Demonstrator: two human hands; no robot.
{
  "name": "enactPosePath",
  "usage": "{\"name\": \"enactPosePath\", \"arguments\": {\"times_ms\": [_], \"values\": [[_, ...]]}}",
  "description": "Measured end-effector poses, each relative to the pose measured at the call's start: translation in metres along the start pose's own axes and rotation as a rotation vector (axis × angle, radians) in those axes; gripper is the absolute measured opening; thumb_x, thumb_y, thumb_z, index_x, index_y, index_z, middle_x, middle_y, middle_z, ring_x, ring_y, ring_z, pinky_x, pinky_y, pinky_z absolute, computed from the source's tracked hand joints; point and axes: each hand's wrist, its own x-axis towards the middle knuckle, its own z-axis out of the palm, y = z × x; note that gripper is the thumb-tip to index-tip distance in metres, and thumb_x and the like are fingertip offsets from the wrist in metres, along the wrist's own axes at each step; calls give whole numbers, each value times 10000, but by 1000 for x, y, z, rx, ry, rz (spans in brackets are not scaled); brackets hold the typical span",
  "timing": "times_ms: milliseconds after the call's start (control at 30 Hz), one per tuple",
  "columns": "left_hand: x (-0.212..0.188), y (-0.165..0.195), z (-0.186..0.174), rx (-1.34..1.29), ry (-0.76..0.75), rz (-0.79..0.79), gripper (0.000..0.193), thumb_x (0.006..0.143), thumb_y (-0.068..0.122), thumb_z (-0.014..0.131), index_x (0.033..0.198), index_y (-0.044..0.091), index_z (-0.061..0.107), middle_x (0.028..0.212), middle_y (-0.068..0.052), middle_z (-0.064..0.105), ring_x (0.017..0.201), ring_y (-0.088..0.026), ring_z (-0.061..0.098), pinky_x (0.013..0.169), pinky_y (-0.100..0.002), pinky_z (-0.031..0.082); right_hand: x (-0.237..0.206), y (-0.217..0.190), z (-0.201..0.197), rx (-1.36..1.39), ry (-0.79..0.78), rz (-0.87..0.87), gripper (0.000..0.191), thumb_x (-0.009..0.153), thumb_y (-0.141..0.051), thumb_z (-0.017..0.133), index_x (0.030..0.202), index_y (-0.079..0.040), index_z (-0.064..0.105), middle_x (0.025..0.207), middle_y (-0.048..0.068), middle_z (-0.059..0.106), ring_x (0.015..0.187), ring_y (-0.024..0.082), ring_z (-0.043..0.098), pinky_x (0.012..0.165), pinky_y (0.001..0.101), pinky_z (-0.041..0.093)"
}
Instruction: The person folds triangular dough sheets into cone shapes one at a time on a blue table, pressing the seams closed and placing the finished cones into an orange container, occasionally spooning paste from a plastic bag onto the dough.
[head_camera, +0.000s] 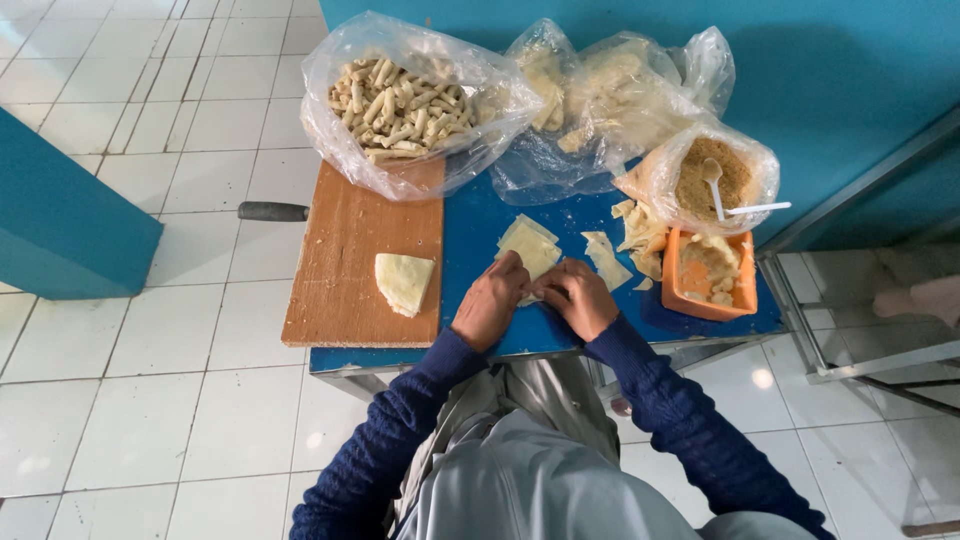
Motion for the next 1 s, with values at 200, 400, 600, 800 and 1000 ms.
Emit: {"name": "enactPosePath", "arguments": {"times_ms": [200, 400, 600, 800, 1000], "values": [[0, -5, 6, 20, 13, -12, 47, 854, -18, 643, 893, -8, 617, 1039, -156, 546, 1013, -365, 602, 835, -444, 499, -8, -15, -8, -44, -20, 29, 199, 874, -147, 757, 1048, -74, 694, 968, 80, 724, 941, 298, 676, 788, 419, 545], [0, -8, 6, 5, 27, -19, 55, 838, -12, 663, 876, -16, 624, 1031, -159, 544, 1010, -366, 613, 827, -445, 501, -11, -19, -11, 21, -56, 95, 250, 843, -91, 712, 1083, -47, 659, 985, 78, 704, 940, 282, 684, 784, 404, 559], [-2, -1, 1, -19, 16, -85, 106, 866, 22, 689, 963, 7, 649, 1057, -147, 561, 999, -370, 619, 815, -451, 499, -10, -22, 4, -177, 141, -56, 107, 897, -134, 745, 965, -57, 716, 936, 79, 656, 925, 307, 606, 797, 427, 518], [-9, 6, 1, 89, 61, -19, 149, 845, 23, 683, 988, 22, 640, 1068, -136, 546, 1044, -349, 606, 852, -445, 509, -17, -18, 11, -362, 143, -81, 267, 847, -31, 668, 1098, -86, 742, 1052, 80, 620, 1000, 298, 571, 868, 408, 518], [-12, 13, 7, 141, 112, -108, 222, 875, 21, 669, 1084, -10, 600, 1124, -155, 529, 1074, -351, 600, 830, -441, 513, -29, -24, 13, -582, 137, -136, 386, 868, -84, 657, 1250, -98, 710, 1164, 38, 627, 1078, 262, 559, 867, 399, 495]]}}
